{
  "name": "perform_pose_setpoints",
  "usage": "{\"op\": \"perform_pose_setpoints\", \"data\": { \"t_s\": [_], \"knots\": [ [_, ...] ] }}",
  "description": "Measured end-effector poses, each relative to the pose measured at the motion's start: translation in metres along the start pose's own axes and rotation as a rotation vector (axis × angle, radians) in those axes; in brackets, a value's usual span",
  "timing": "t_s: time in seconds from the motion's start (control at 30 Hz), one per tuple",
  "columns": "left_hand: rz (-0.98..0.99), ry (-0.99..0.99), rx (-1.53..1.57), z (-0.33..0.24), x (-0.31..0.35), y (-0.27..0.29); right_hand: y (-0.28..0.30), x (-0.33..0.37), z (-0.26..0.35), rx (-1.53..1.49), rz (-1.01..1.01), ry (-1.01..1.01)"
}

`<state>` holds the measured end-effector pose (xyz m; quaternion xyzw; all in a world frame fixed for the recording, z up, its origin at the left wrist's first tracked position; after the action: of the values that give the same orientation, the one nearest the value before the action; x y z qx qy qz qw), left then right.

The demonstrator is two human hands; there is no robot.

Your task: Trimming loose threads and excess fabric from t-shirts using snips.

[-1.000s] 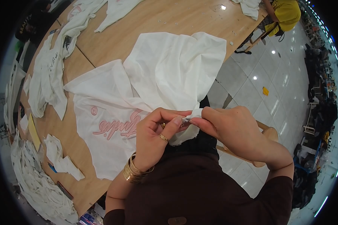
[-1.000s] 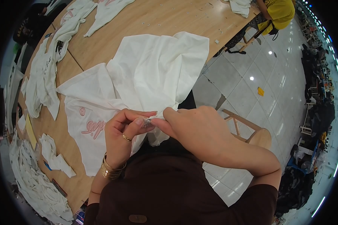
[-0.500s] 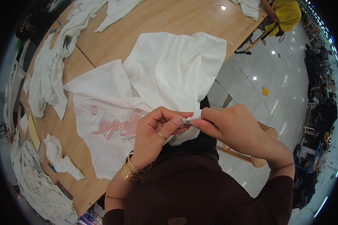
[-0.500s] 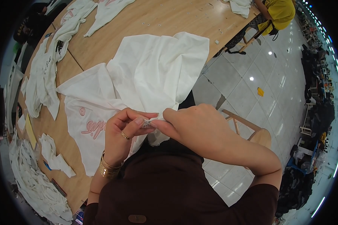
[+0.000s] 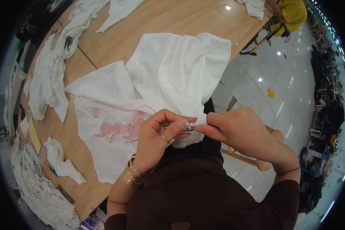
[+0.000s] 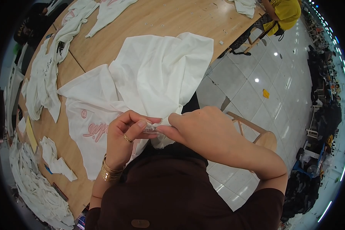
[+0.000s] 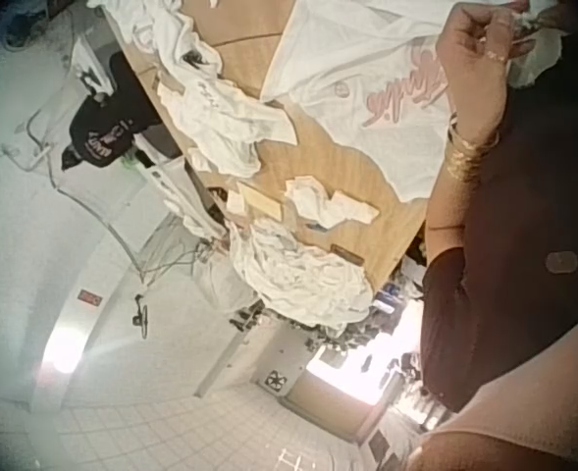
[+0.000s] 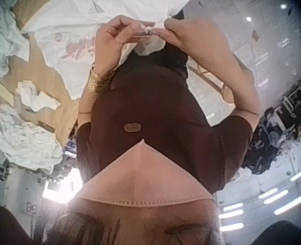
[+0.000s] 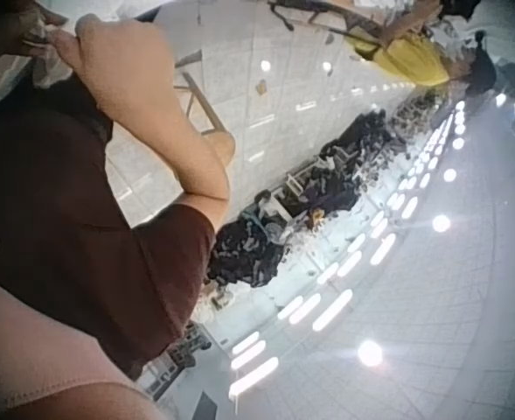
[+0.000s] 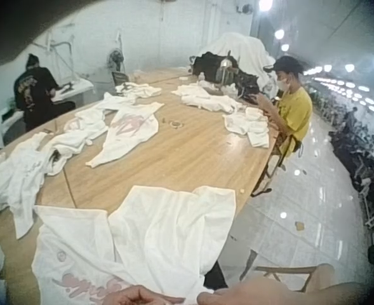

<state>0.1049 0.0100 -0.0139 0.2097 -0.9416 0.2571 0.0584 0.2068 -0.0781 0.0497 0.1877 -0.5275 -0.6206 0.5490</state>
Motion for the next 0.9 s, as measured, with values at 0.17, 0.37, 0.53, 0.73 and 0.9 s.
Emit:
{"op": "perform_pose_setpoints", "data": {
  "t_s": [0.17,0.37,0.53,0.73,0.9],
  "knots": [
    [-0.017,-0.029,-0.025,-0.003,0.001,0.001,0.002,0.000,-0.001,-0.051,-0.026,-0.007],
    [-0.082,-0.043,-0.033,-0.004,0.001,0.005,0.006,0.000,0.002,-0.448,-0.317,0.098],
    [-0.095,-0.042,-0.078,-0.001,0.002,0.008,-0.010,0.007,0.012,-0.235,-0.469,0.275],
    [-0.116,-0.061,-0.137,-0.006,0.002,0.005,-0.017,0.007,0.011,-0.275,-0.533,0.291],
    [-0.102,-0.113,-0.336,-0.017,0.000,0.011,-0.015,-0.005,0.000,-0.578,-0.394,0.213]
  ]
}}
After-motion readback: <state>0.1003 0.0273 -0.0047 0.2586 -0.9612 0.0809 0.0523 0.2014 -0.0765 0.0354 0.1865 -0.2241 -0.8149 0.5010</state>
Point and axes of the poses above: each hand's wrist, its own x-axis away from the middle knuckle, its own y-axis out of the back of the hand, z = x × y, the point moved 7 cm from there along -x, towards the middle knuckle, and after that the axes turned 8 degrees about -y, right-handed, at the moved point
